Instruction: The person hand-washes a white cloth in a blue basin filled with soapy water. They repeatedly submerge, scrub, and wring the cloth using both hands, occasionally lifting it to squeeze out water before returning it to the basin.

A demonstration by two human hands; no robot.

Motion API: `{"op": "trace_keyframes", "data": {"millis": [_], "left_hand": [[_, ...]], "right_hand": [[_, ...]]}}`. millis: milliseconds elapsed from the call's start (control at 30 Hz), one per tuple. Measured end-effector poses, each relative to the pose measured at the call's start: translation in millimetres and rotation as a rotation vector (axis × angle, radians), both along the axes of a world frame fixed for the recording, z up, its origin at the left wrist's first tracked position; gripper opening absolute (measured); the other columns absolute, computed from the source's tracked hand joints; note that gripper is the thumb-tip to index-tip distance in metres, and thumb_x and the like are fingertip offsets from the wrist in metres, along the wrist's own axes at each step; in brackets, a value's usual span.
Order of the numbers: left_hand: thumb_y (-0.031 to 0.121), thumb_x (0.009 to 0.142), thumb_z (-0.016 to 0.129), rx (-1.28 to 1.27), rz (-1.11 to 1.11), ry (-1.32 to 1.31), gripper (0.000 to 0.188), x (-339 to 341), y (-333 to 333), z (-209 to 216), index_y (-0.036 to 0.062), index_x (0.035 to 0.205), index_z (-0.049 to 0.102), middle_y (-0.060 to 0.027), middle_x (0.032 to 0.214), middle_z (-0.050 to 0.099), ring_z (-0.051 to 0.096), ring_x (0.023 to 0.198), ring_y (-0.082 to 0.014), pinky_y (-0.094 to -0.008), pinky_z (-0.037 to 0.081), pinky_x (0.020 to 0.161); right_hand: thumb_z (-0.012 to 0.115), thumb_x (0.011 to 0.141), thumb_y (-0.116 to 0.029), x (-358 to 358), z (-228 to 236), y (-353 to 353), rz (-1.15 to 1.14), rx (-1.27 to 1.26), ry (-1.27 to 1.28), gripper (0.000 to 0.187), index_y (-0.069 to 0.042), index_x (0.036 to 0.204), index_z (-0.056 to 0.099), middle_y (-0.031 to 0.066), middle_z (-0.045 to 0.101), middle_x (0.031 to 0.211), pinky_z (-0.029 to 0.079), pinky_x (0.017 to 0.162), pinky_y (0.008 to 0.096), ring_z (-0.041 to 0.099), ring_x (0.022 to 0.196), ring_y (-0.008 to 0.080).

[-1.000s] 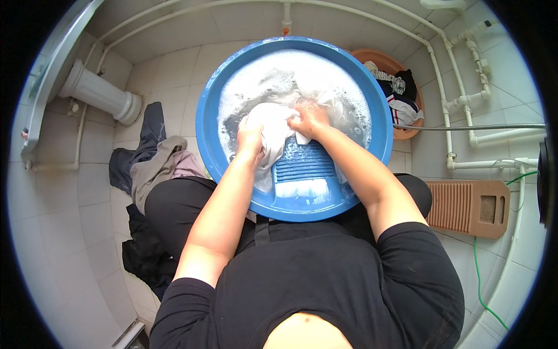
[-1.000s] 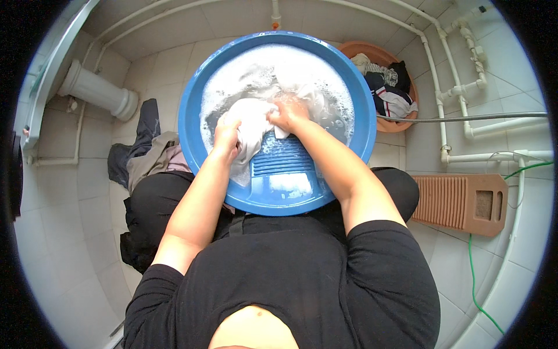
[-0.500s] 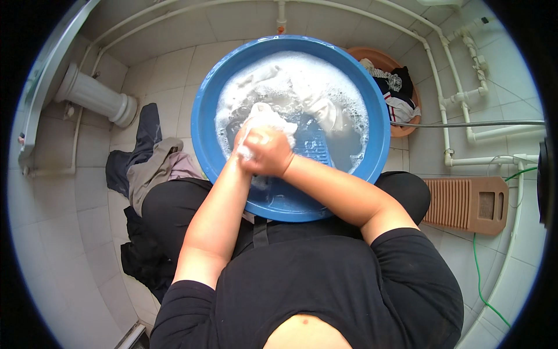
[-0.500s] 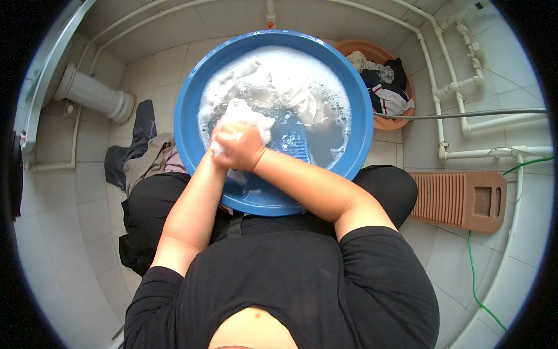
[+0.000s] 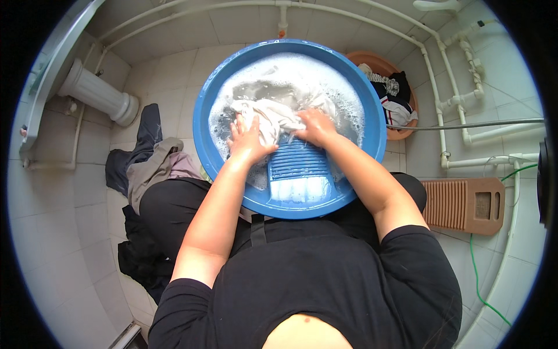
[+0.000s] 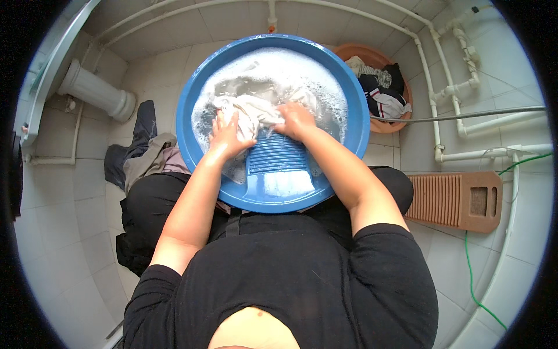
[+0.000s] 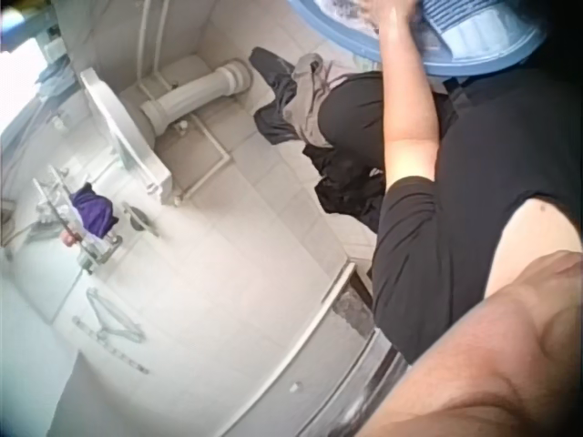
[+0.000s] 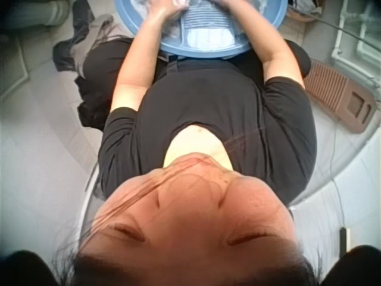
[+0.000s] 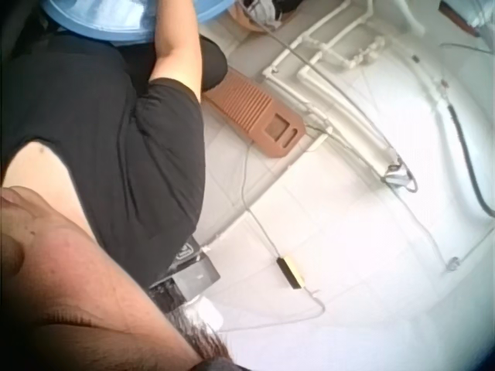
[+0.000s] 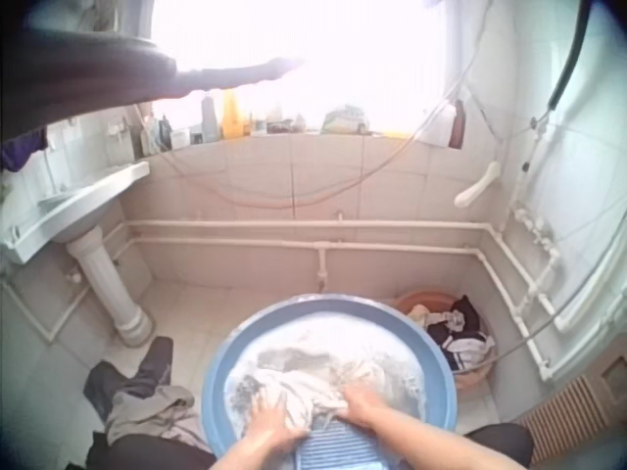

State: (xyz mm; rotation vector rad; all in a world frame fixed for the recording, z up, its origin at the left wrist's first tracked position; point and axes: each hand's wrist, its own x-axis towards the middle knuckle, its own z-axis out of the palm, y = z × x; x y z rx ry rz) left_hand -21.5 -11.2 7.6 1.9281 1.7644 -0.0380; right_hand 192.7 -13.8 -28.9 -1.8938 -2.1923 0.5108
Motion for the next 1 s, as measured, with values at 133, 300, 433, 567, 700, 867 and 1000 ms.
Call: {"op": "trace_keyframes", "data": {"millis": [133, 300, 433, 567, 700, 867, 1000], "left_hand": [[0.04, 0.057, 0.078, 0.013, -0.012, 0.117, 0.104, -8.0, 2.8, 12.6, 0.0223, 0.142, 0.019, -0.0183, 0.147, 0.006, 0.01, 0.134, -0.0398, -0.0539, 0.021, 0.103], [0.033, 0.051, 0.083, 0.277, -0.061, -0.088, 0.113, -5.6, -6.0, 13.8, 0.0133, 0.141, 0.017, -0.0192, 0.146, 0.011, 0.014, 0.133, -0.0383, -0.0475, 0.019, 0.106], [0.034, 0.049, 0.085, 0.322, -0.055, -0.394, 0.119, -22.8, 12.2, -4.8, 0.0025, 0.139, 0.014, -0.0204, 0.141, 0.023, 0.02, 0.132, -0.0358, -0.041, 0.022, 0.107], [0.034, 0.049, 0.085, 0.54, 0.158, -0.369, 0.11, -11.5, -5.6, 8.9, 0.0032, 0.136, 0.024, -0.0195, 0.137, 0.032, 0.027, 0.128, -0.0357, -0.0417, 0.027, 0.104], [0.034, 0.057, 0.08, 0.346, 0.02, -0.768, 0.087, -11.7, 3.8, 16.7, 0.0041, 0.128, 0.04, -0.0158, 0.129, 0.042, 0.041, 0.117, -0.0307, -0.04, 0.036, 0.096], [0.036, 0.086, 0.054, -0.42, 0.335, -1.521, 0.044, -17.3, 24.2, 21.1, 0.0067, 0.119, 0.051, -0.0079, 0.114, 0.057, 0.055, 0.103, -0.0194, -0.0352, 0.046, 0.086], [0.029, 0.09, 0.047, -0.349, 0.334, -1.731, 0.04, -21.4, 17.1, 64.3, 0.0023, 0.12, 0.049, -0.0105, 0.119, 0.055, 0.052, 0.109, -0.0229, -0.0364, 0.042, 0.093]], "right_hand": [[0.064, 0.071, -0.029, 9.9, 3.9, 19.2, -0.265, -0.145, 0.154, 0.047, -0.005, 0.111, 0.057, 0.018, 0.056, 0.111, 0.043, 0.088, 0.0374, 0.055, 0.103, 0.0288], [0.059, 0.072, -0.019, -34.4, 92.4, 10.8, -0.235, -0.091, 1.226, 0.042, 0.001, 0.109, 0.053, 0.0143, 0.059, 0.104, 0.046, 0.08, 0.0332, 0.057, 0.094, 0.0228], [0.059, 0.077, -0.018, -64.2, 170.6, -5.0, -0.04, -0.108, 1.572, 0.032, -0.002, 0.104, 0.053, 0.0103, 0.058, 0.1, 0.046, 0.077, 0.0298, 0.056, 0.09, 0.0169], [0.057, 0.081, -0.014, -54.1, 212.8, -18.7, 0.127, -0.173, 1.827, 0.021, -0.004, 0.1, 0.055, 0.0069, 0.061, 0.092, 0.047, 0.076, 0.0277, 0.058, 0.085, 0.0132], [0.055, 0.082, -0.012, -47.9, 216.5, -23.5, 0.147, -0.225, 1.884, 0.019, -0.003, 0.1, 0.055, 0.0066, 0.061, 0.092, 0.048, 0.077, 0.0281, 0.059, 0.084, 0.0143], [0.052, 0.085, -0.016, -7.9, 181.2, -28.4, -0.069, -0.092, 1.727, 0.024, -0.002, 0.104, 0.054, 0.0079, 0.06, 0.097, 0.047, 0.079, 0.0303, 0.058, 0.089, 0.0168], [0.051, 0.086, -0.02, 3.9, 118.5, -45.6, -0.532, -0.241, 1.311, 0.026, -0.005, 0.107, 0.054, 0.0076, 0.057, 0.101, 0.045, 0.077, 0.0322, 0.056, 0.088, 0.0185]]}}
